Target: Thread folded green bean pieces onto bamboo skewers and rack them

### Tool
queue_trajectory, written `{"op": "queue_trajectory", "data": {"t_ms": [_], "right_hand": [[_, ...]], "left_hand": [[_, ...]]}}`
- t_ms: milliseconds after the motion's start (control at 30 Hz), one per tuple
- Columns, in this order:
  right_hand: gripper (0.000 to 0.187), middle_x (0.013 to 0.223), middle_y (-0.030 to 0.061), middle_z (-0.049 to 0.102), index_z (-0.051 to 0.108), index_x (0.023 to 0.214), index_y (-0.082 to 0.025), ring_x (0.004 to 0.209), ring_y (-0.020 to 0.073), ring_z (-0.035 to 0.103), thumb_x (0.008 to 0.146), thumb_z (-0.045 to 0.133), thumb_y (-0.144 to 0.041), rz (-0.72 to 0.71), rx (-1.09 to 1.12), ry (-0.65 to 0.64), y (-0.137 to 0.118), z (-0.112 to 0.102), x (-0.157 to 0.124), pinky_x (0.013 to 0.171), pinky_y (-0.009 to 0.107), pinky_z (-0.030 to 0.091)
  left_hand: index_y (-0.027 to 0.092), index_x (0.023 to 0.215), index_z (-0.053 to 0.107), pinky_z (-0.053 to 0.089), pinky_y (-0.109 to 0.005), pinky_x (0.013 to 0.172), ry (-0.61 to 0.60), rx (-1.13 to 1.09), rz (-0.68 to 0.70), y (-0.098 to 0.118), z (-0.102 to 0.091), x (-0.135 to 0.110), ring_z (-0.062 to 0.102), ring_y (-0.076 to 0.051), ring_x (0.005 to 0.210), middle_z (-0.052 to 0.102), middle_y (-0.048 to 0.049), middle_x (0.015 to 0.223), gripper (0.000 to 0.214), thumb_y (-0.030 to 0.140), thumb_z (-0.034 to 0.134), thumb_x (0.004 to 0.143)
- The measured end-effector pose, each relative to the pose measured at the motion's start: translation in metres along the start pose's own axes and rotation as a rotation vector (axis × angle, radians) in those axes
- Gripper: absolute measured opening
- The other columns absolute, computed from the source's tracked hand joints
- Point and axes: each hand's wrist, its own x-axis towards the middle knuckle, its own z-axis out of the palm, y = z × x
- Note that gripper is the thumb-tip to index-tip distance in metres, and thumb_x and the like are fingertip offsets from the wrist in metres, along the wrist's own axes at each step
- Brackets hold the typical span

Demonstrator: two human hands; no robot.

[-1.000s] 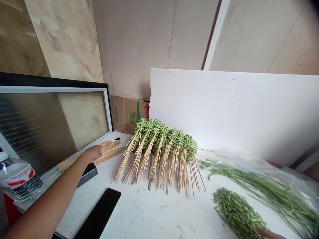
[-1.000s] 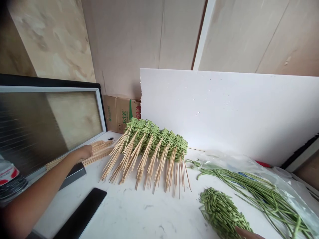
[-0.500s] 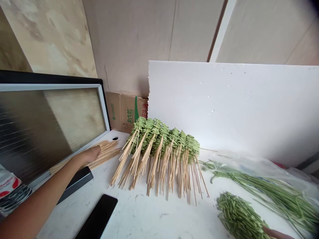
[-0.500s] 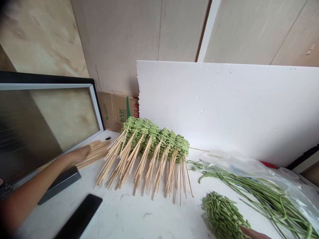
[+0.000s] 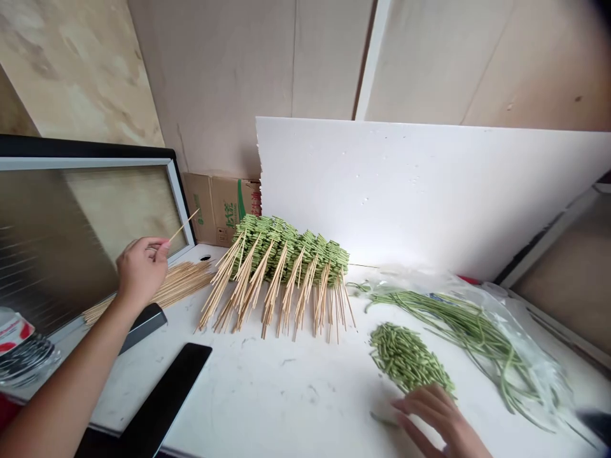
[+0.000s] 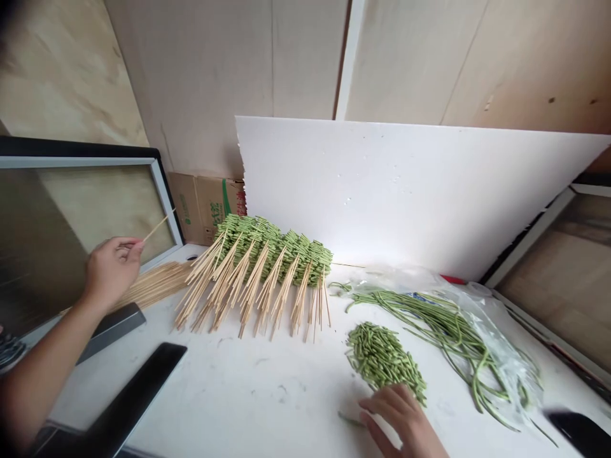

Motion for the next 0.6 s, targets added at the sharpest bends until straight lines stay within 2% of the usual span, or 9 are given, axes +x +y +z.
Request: {"op": "queue_trajectory", "data": {"t_ms": [133, 233, 300, 367, 433, 500, 600], "right_hand": [[0.017, 0.099, 0.0068, 0.074, 0.076, 0.109, -0.034, 0.091, 0.0255, 0.067, 0.096, 0.065, -0.031, 0.034, 0.013, -0.067, -0.013, 0.015, -0.007, 0.077, 0.036, 0.058], [0.016, 0.094, 0.0093, 0.073, 0.078, 0.095, -0.029, 0.091, 0.0284, 0.064, 0.098, 0.062, -0.029, 0.100, -0.007, -0.040, -0.021, 0.023, -0.006, 0.076, 0.040, 0.055], [0.018, 0.091, 0.0099, 0.072, 0.076, 0.088, -0.026, 0.090, 0.0294, 0.063, 0.098, 0.061, -0.030, 0.128, 0.012, -0.033, -0.025, 0.025, -0.005, 0.076, 0.041, 0.053], [0.020, 0.091, 0.0101, 0.071, 0.074, 0.086, -0.025, 0.092, 0.0300, 0.061, 0.099, 0.060, -0.033, 0.150, 0.077, -0.013, -0.029, 0.025, -0.005, 0.079, 0.043, 0.051], [0.023, 0.095, 0.0103, 0.072, 0.073, 0.090, -0.024, 0.093, 0.0298, 0.061, 0.099, 0.059, -0.039, 0.218, 0.203, 0.037, -0.033, 0.022, -0.005, 0.081, 0.043, 0.051], [0.027, 0.101, 0.0101, 0.072, 0.073, 0.096, -0.024, 0.092, 0.0282, 0.063, 0.098, 0.059, -0.047, 0.333, 0.397, 0.092, -0.037, 0.017, -0.004, 0.080, 0.041, 0.051], [0.036, 0.097, 0.0084, 0.071, 0.071, 0.096, -0.023, 0.087, 0.0249, 0.063, 0.093, 0.064, -0.058, 0.480, 0.772, 0.158, -0.041, 0.009, -0.001, 0.072, 0.035, 0.050]], "left_hand": [[0.011, 0.115, 0.070, 0.057, -0.028, 0.078, 0.029, -0.189, 0.082, 0.075, -0.025, -0.051, 0.065, -0.015, 0.079, 0.069, -0.0075, 0.107, 0.027, 0.028, 0.060, 0.096], [0.017, 0.110, 0.071, 0.057, -0.029, 0.081, -0.035, -0.348, 0.162, 0.125, -0.039, -0.096, 0.067, -0.017, 0.084, 0.069, -0.0060, 0.104, 0.023, 0.032, 0.060, 0.097], [0.019, 0.110, 0.071, 0.058, -0.030, 0.082, -0.114, -0.412, 0.208, 0.148, -0.045, -0.123, 0.069, -0.018, 0.087, 0.069, -0.0067, 0.108, 0.023, 0.034, 0.057, 0.099], [0.020, 0.110, 0.070, 0.058, -0.029, 0.076, -0.220, -0.470, 0.228, 0.163, -0.049, -0.149, 0.069, -0.017, 0.081, 0.068, -0.0080, 0.111, 0.024, 0.035, 0.053, 0.100], [0.020, 0.105, 0.069, 0.057, -0.029, 0.069, -0.291, -0.504, 0.216, 0.172, -0.050, -0.173, 0.067, -0.017, 0.073, 0.069, -0.0076, 0.104, 0.025, 0.036, 0.051, 0.101], [0.020, 0.100, 0.067, 0.056, -0.029, 0.069, -0.377, -0.518, 0.230, 0.178, -0.048, -0.194, 0.067, -0.018, 0.072, 0.069, -0.0063, 0.095, 0.023, 0.036, 0.050, 0.101], [0.022, 0.098, 0.062, 0.053, -0.028, 0.065, -0.552, -0.520, 0.194, 0.181, -0.043, -0.223, 0.067, -0.018, 0.068, 0.068, -0.0018, 0.080, 0.021, 0.038, 0.048, 0.103]]}}
